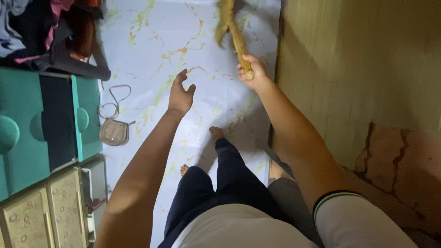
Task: The person sweeps the floor with a broom, moving around furniture and clutter. They then pick up several pieces of clothing and towels, shake them out, and fold them neatly before placing them on a shelf.
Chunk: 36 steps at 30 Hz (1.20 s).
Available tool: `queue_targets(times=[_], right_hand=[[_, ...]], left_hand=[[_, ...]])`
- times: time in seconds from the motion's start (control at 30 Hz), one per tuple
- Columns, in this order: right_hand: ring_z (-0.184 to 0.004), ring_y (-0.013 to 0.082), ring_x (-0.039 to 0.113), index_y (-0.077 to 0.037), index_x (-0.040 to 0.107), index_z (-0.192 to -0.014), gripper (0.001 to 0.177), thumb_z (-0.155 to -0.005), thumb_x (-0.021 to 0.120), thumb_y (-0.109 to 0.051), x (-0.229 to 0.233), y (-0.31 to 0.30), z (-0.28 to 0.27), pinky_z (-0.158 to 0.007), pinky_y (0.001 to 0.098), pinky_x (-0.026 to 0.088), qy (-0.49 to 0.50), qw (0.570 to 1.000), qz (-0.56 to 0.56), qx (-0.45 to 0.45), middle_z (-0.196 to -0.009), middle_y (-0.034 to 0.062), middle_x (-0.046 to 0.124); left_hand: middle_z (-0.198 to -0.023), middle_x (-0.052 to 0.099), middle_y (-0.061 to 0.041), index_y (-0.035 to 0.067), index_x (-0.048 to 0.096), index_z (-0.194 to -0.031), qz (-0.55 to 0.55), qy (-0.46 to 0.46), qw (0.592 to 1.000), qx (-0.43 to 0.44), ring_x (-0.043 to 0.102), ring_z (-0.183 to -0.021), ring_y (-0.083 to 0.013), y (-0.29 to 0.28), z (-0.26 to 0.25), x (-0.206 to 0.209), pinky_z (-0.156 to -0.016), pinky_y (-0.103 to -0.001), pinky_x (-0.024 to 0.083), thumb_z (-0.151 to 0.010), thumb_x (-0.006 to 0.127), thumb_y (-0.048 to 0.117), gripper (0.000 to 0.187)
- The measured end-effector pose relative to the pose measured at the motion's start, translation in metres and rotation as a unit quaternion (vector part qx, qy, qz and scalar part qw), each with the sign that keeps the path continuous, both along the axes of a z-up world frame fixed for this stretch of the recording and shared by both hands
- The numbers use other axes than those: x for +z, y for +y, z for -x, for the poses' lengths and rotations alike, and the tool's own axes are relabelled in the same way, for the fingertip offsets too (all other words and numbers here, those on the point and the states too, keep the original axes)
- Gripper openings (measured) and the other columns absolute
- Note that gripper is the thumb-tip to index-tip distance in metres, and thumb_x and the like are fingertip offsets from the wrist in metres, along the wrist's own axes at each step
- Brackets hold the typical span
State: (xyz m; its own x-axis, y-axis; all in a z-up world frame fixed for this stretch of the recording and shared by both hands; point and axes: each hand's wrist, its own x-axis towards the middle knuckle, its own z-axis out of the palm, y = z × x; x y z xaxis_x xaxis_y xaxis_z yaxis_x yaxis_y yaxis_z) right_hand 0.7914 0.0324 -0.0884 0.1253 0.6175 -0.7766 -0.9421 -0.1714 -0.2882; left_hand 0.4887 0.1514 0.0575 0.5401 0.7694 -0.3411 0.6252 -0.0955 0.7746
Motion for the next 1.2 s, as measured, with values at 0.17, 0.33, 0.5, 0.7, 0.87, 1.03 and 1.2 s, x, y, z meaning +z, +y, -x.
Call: queue_targets(times=[0.17, 0.33, 0.5, 0.7, 0.87, 1.03, 1.2], right_hand=[[-0.054, 0.0174, 0.054, -0.006, 0.053, -0.105, 0.026, -0.098, 0.064, -0.028, -0.057, -0.039, -0.016, -0.044, 0.0311, 0.045, -0.009, 0.999, 0.029, 0.032, -0.077, 0.0086, 0.056], [-0.054, 0.0195, 0.055, -0.007, 0.052, -0.105, 0.021, -0.095, 0.061, -0.024, -0.066, -0.072, -0.039, -0.044, 0.0331, 0.047, -0.047, 0.984, 0.171, -0.026, -0.075, 0.0087, 0.055], [-0.049, 0.0203, 0.051, -0.011, 0.046, -0.095, 0.021, -0.091, 0.064, -0.022, -0.038, -0.057, -0.035, -0.039, 0.0328, 0.042, -0.016, 0.989, 0.128, -0.076, -0.066, 0.007, 0.05], [-0.056, 0.0168, 0.054, -0.013, 0.049, -0.106, 0.018, -0.095, 0.062, -0.02, 0.048, -0.017, 0.039, -0.047, 0.031, 0.048, -0.017, 0.996, 0.072, -0.041, -0.077, 0.0057, 0.056], [-0.056, 0.0152, 0.051, -0.012, 0.051, -0.114, 0.021, -0.099, 0.059, -0.024, 0.068, 0.004, 0.056, -0.046, 0.0285, 0.041, 0.03, 0.993, -0.114, 0.025, -0.083, 0.0074, 0.058], [-0.054, 0.0155, 0.052, -0.011, 0.055, -0.113, 0.022, -0.097, 0.063, -0.024, 0.01, 0.014, 0.056, -0.044, 0.0276, 0.042, -0.016, 0.997, 0.008, 0.075, -0.081, 0.0087, 0.06], [-0.053, 0.0219, 0.054, -0.01, 0.053, -0.106, 0.02, -0.093, 0.063, -0.021, -0.05, 0.011, 0.042, -0.043, 0.0355, 0.049, 0.009, 0.989, 0.144, 0.018, -0.078, 0.0115, 0.057]], left_hand=[[-0.144, 0.055, -0.022, 0.007, 0.043, -0.15, -0.037, -0.016, 0.999, -0.024, 0.05, -0.138, -0.0342, 0.014, -0.014, -0.001, -0.115, -0.043, 0.039, -0.093, 0.068, 0.012, 0.063], [-0.144, 0.056, -0.022, 0.008, 0.044, -0.15, -0.043, -0.016, 0.998, -0.033, 0.05, -0.138, -0.0351, 0.032, -0.021, -0.001, -0.115, -0.043, 0.039, -0.093, 0.067, 0.012, 0.061], [-0.145, 0.054, -0.022, 0.008, 0.045, -0.149, -0.015, -0.026, 0.999, -0.031, 0.049, -0.139, -0.0341, 0.043, -0.03, -0.011, -0.114, -0.043, 0.039, -0.093, 0.067, 0.012, 0.061], [-0.141, 0.057, -0.023, 0.007, 0.048, -0.147, -0.006, -0.055, 0.998, -0.029, 0.053, -0.137, -0.0337, 0.042, -0.05, -0.044, -0.114, -0.042, 0.042, -0.092, 0.069, 0.012, 0.059], [-0.141, 0.059, -0.023, 0.007, 0.049, -0.146, -0.025, -0.076, 0.996, -0.034, 0.055, -0.136, -0.0336, 0.047, -0.051, -0.054, -0.114, -0.041, 0.043, -0.091, 0.07, 0.011, 0.059], [-0.141, 0.057, -0.023, 0.006, 0.049, -0.146, -0.025, -0.049, 0.998, -0.019, 0.052, -0.136, -0.0346, 0.059, -0.025, -0.04, -0.113, -0.042, 0.041, -0.091, 0.069, 0.011, 0.059], [-0.141, 0.058, -0.022, 0.005, 0.053, -0.143, -0.016, -0.046, 0.999, 0.024, 0.053, -0.138, -0.033, 0.071, 0.021, -0.038, -0.115, -0.042, 0.041, -0.091, 0.069, 0.012, 0.055]])
